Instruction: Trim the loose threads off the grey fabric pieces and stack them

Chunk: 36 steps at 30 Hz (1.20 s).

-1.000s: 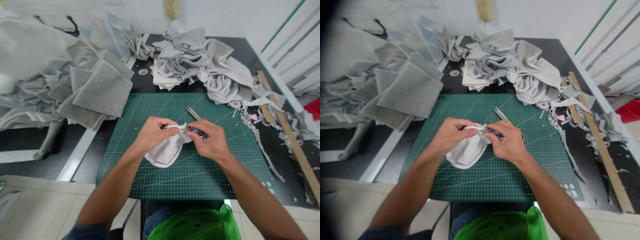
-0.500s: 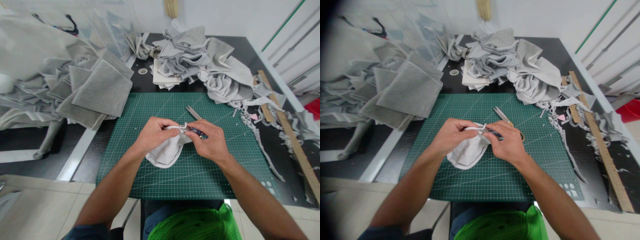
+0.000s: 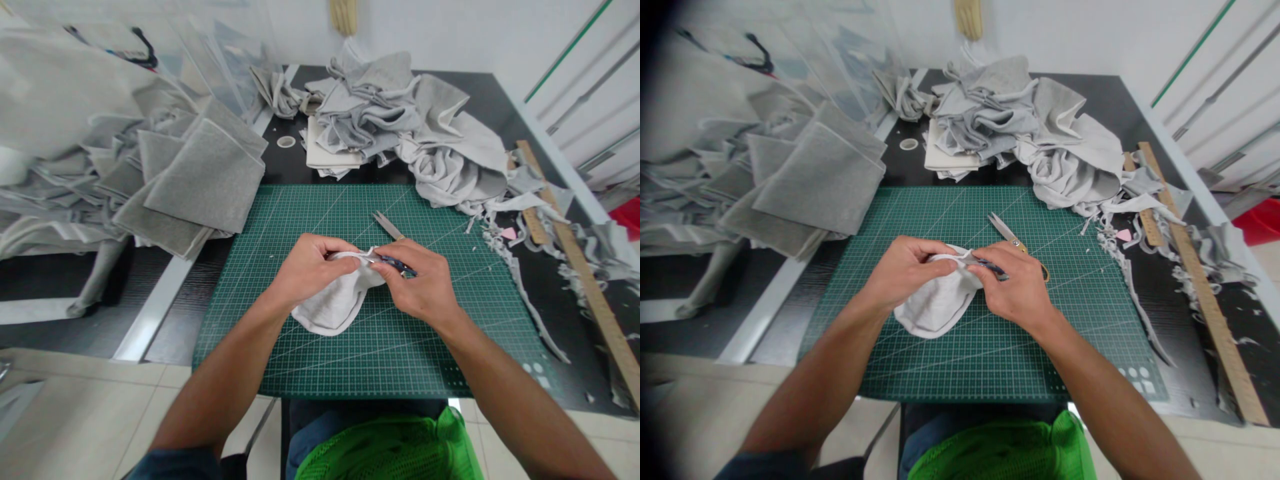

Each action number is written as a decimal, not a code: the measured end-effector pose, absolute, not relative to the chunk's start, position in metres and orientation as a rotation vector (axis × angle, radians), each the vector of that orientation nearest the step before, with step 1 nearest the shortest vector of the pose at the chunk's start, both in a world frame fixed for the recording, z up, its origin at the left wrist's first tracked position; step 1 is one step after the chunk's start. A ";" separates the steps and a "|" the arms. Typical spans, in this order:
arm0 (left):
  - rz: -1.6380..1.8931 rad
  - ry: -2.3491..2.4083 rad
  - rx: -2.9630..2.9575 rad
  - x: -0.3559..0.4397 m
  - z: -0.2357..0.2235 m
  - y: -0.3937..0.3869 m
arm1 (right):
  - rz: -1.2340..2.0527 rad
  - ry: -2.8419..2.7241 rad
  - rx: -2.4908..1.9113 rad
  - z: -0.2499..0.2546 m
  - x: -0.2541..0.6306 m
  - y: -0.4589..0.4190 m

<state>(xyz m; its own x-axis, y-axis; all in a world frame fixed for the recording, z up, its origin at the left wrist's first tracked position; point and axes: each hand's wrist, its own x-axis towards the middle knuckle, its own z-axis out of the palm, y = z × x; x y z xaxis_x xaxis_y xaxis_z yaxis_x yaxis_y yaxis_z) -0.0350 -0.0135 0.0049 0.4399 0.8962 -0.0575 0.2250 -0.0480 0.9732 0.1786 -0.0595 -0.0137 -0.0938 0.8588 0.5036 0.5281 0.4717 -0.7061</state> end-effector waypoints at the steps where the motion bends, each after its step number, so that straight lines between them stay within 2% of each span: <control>1: 0.737 1.023 1.558 -0.035 0.005 -0.013 | 0.437 -1.760 -1.186 -0.014 0.179 -0.059; 36: 0.699 1.118 1.734 -0.028 0.009 -0.018 | 0.369 -1.819 -1.188 -0.014 0.177 -0.061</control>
<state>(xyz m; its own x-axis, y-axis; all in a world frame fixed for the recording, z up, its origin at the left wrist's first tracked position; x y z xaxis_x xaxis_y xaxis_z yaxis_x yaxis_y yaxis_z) -0.0284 -0.0178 0.0095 0.4247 0.9051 -0.0202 0.3784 -0.1571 0.9122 0.1766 -0.0613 -0.0138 -0.1292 0.8432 0.5218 0.5729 0.4929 -0.6548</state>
